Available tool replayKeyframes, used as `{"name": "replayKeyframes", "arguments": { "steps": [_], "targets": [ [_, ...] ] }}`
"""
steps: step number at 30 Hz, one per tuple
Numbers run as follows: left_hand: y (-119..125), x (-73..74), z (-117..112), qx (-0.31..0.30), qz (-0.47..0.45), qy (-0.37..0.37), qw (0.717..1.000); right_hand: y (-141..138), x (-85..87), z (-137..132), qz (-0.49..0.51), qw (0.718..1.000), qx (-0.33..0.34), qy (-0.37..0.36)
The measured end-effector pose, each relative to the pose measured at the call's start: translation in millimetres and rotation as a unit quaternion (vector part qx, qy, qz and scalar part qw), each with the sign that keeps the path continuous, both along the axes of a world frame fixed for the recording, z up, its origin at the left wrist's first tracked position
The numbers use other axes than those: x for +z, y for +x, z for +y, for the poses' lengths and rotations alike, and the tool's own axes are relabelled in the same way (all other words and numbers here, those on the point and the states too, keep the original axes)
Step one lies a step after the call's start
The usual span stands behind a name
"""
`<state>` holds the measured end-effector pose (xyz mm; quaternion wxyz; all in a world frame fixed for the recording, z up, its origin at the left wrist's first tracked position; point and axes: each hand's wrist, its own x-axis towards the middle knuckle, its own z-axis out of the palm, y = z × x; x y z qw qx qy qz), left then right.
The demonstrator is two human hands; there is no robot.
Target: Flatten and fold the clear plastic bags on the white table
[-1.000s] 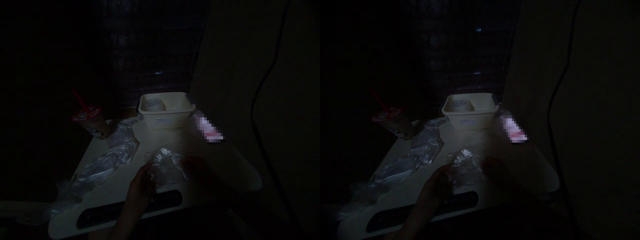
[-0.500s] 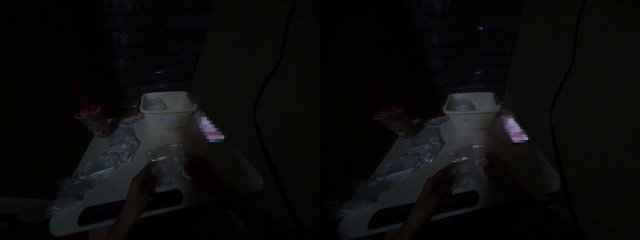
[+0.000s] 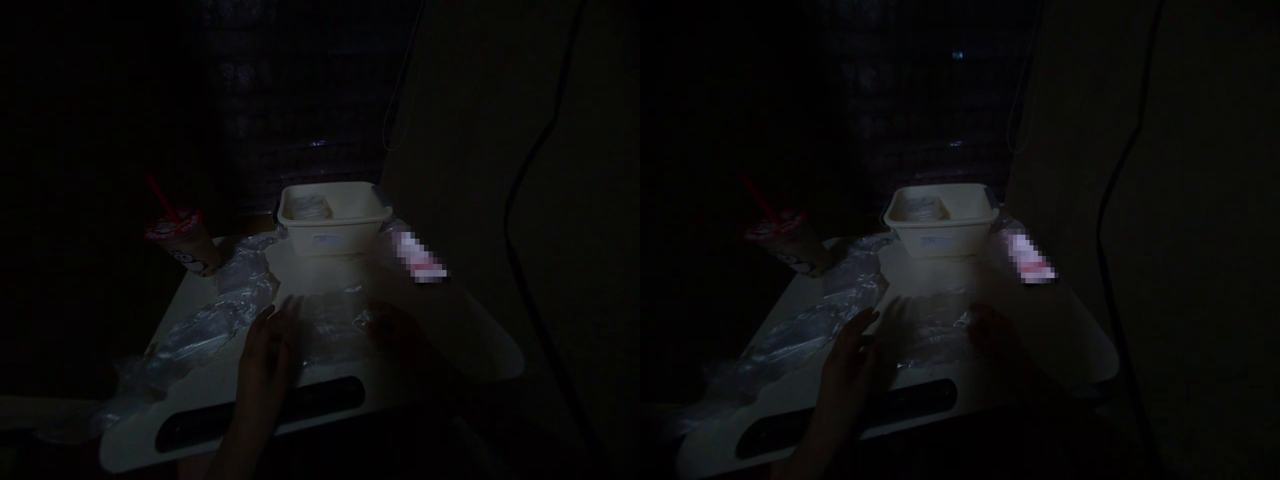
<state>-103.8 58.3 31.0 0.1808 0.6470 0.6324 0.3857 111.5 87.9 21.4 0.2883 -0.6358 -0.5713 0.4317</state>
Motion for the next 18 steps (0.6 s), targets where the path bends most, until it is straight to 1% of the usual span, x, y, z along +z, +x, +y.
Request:
{"name": "replayKeyframes", "arguments": {
  "steps": [2, 4, 6, 9, 11, 14, 16, 18],
  "targets": [
    [2.6, -2.8, 3.4, -0.075, 0.105, 0.043, 0.991, -0.6, 0.1, 0.3, 0.005, 1.000, -0.004, -0.003],
    [10.3, -5.9, 7.2, -0.154, 0.197, 0.048, 0.967, -0.9, -0.5, 0.5, 0.012, 1.000, -0.002, -0.002],
    [19.0, -9.5, 10.6, -0.187, 0.275, 0.036, 0.942, -0.5, -1.7, 0.6, 0.015, 1.000, -0.002, 0.006],
    [25.6, -14.9, 13.3, -0.201, 0.363, 0.020, 0.910, 0.0, -3.5, 0.4, 0.019, 1.000, -0.004, 0.017],
    [24.6, -17.2, 13.7, -0.204, 0.394, 0.013, 0.896, -0.6, -3.7, 0.5, 0.030, 0.999, 0.000, 0.011],
    [20.8, -17.2, 13.4, -0.193, 0.415, 0.001, 0.889, -1.5, -1.9, 1.4, 0.050, 0.999, -0.004, -0.020],
    [20.0, -15.6, 13.2, -0.188, 0.421, -0.011, 0.887, 0.3, 1.1, 2.3, 0.044, 0.998, -0.007, -0.033],
    [20.7, -14.4, 13.0, -0.186, 0.425, -0.020, 0.886, 4.7, 5.4, 2.7, 0.013, 1.000, -0.006, -0.015]
  ]
}}
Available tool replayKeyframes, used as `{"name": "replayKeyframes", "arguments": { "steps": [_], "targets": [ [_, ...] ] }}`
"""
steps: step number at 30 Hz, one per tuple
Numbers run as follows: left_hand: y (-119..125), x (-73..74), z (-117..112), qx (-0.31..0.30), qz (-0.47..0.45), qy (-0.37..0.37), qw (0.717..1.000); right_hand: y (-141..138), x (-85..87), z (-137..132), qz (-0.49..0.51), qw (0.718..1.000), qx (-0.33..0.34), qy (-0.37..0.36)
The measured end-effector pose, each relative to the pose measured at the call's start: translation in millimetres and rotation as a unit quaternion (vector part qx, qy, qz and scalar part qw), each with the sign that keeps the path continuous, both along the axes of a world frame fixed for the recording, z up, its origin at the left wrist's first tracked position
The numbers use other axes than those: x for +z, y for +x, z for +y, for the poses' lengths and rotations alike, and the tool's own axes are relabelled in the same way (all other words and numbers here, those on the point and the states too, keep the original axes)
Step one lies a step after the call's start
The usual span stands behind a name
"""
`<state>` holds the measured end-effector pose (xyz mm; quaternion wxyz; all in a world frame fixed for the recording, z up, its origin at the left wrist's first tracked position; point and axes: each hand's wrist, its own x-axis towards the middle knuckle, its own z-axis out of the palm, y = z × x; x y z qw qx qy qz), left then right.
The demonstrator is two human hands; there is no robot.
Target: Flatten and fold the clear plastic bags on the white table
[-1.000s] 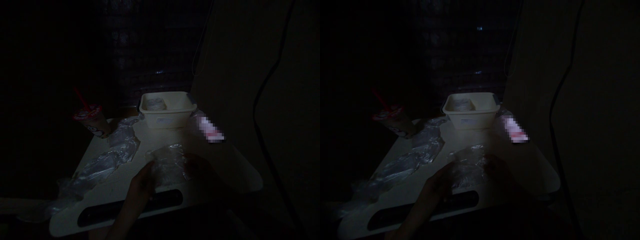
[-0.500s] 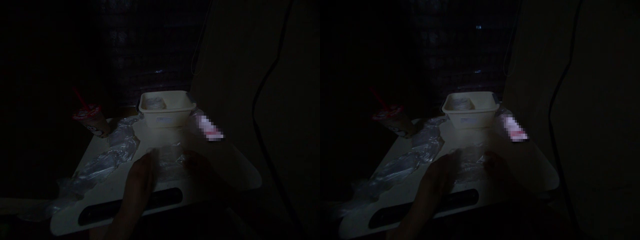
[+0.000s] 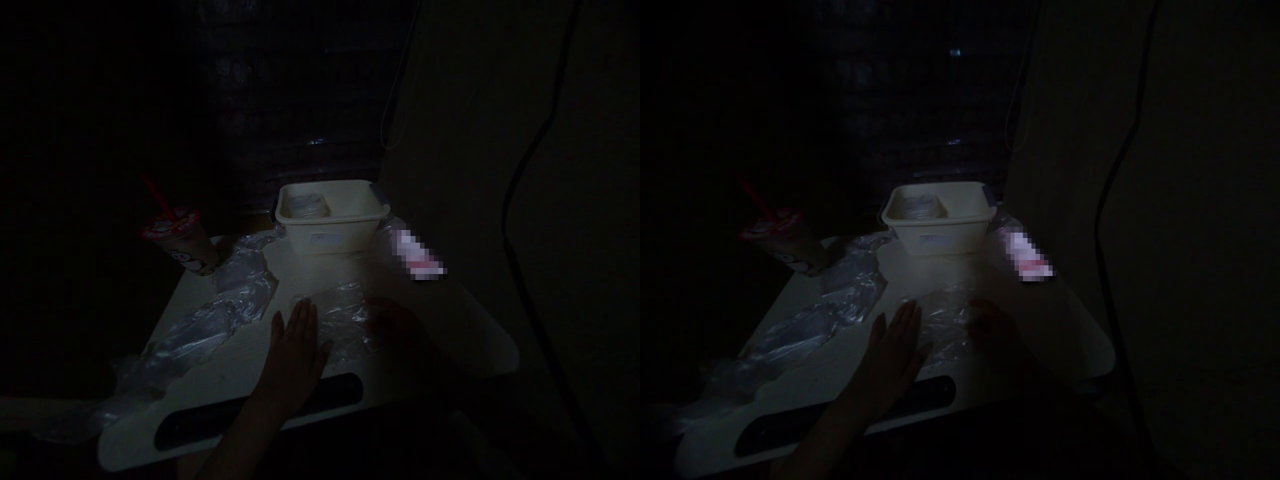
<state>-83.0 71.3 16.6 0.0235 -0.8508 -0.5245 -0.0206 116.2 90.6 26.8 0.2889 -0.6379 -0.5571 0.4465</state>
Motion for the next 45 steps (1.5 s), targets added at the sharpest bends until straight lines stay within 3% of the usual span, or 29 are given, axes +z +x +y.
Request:
{"name": "replayKeyframes", "arguments": {
  "steps": [3, 5, 8, 10, 13, 20, 27, 37, 45],
  "targets": [
    [1.6, -0.6, -0.2, 0.002, 0.000, 0.005, 1.000, 5.4, 7.4, -1.1, -0.095, 0.989, -0.036, 0.103],
    [1.8, -2.2, -0.1, 0.001, -0.003, 0.014, 1.000, 0.9, 11.1, -3.5, -0.167, 0.965, -0.035, 0.197],
    [0.8, -3.8, 0.4, 0.001, -0.005, 0.024, 1.000, -22.9, 11.1, -8.1, -0.252, 0.907, 0.085, 0.326],
    [-0.5, -4.0, 0.8, -0.003, -0.005, 0.025, 1.000, -42.8, 6.5, -9.7, -0.290, 0.863, 0.183, 0.371],
    [-1.9, -4.0, 1.2, -0.011, -0.004, 0.026, 1.000, -59.6, -5.1, -7.3, -0.337, 0.834, 0.238, 0.367],
    [-0.5, -6.6, 0.4, 0.019, -0.002, 0.037, 0.999, -36.0, -24.1, -0.5, -0.393, 0.825, 0.206, 0.351],
    [-1.6, -3.7, 0.7, 0.020, 0.005, 0.031, 0.999, -22.8, -28.1, -2.8, -0.431, 0.817, 0.163, 0.347],
    [0.7, -2.0, 1.4, 0.028, 0.025, 0.031, 0.999, -22.4, -27.5, -2.2, -0.453, 0.804, 0.165, 0.347],
    [-0.4, -2.1, 1.0, 0.026, 0.024, 0.023, 0.999, -23.4, -25.4, -2.7, -0.448, 0.811, 0.163, 0.340]
  ]
}}
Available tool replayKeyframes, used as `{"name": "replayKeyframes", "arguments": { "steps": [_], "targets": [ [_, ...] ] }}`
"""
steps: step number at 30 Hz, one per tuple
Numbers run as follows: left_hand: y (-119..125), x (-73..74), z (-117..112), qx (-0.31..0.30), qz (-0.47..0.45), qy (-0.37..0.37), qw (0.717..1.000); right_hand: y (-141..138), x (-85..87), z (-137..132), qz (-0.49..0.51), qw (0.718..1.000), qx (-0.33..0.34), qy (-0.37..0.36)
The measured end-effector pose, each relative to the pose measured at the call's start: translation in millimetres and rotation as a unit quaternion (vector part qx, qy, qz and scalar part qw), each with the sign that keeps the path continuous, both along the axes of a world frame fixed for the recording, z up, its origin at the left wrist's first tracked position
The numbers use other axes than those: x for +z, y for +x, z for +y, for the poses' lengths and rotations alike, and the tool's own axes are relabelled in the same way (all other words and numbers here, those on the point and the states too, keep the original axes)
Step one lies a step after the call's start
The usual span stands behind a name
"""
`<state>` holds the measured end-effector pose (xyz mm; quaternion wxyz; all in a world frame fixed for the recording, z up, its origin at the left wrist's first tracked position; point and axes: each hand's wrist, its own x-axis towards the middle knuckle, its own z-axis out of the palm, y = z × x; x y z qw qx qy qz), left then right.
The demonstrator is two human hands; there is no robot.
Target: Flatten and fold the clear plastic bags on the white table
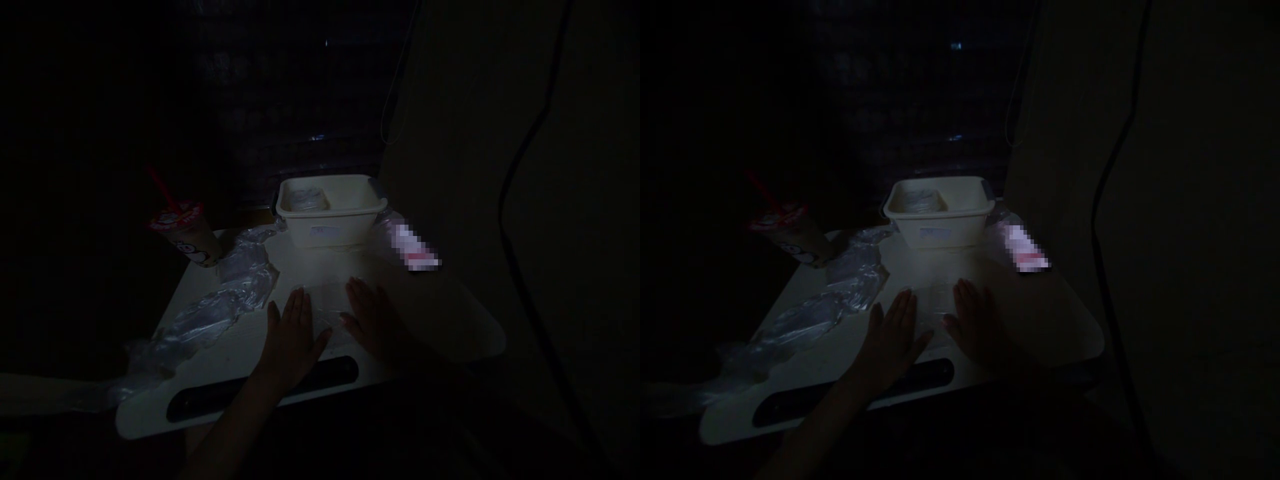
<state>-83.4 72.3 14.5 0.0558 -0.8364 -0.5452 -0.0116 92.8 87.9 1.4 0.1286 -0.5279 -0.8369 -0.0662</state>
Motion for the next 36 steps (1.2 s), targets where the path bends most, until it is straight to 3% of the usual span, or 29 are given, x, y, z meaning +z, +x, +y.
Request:
{"name": "replayKeyframes", "arguments": {
  "steps": [36],
  "targets": [
    [-0.7, -4.2, 0.5, 0.000, -0.012, 0.024, 1.000, -0.3, 1.4, 1.1, 0.008, 1.000, 0.001, -0.017]
  ]
}}
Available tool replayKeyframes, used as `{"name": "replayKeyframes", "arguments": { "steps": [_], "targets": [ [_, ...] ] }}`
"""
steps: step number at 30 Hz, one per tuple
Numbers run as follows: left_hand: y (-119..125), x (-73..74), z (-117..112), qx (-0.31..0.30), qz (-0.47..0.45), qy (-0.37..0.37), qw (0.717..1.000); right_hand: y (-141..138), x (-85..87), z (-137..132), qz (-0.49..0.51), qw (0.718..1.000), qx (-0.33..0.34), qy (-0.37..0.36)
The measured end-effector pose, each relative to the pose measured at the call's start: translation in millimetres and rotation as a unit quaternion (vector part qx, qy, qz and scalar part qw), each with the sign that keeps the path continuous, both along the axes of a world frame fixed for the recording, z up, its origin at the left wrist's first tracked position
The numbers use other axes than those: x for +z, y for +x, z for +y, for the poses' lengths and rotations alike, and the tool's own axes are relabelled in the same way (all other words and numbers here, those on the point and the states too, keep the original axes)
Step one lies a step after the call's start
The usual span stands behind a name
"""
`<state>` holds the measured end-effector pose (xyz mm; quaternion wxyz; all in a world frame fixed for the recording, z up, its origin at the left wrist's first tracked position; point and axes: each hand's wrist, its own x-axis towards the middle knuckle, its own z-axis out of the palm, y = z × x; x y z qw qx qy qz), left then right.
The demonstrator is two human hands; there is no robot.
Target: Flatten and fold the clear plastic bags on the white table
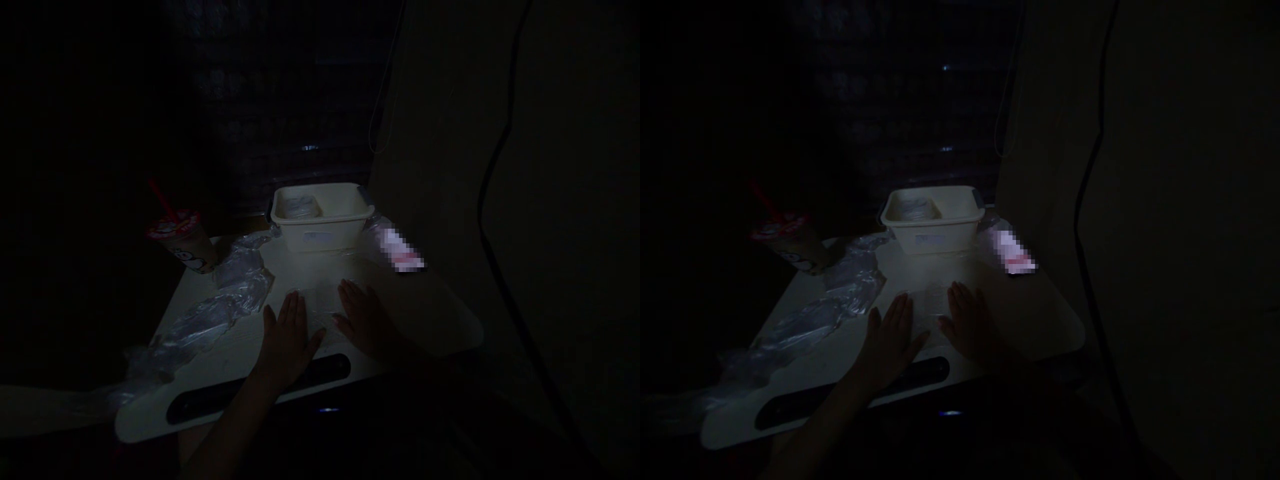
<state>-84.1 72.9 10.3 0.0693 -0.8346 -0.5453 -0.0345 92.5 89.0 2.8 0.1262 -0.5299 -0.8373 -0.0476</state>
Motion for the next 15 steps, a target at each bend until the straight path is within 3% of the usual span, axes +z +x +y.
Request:
{"name": "replayKeyframes", "arguments": {
  "steps": [15],
  "targets": [
    [1.3, 0.2, 0.8, 0.005, 0.002, -0.005, 1.000, -0.9, 0.0, -1.8, -0.006, 1.000, 0.000, 0.022]
  ]
}}
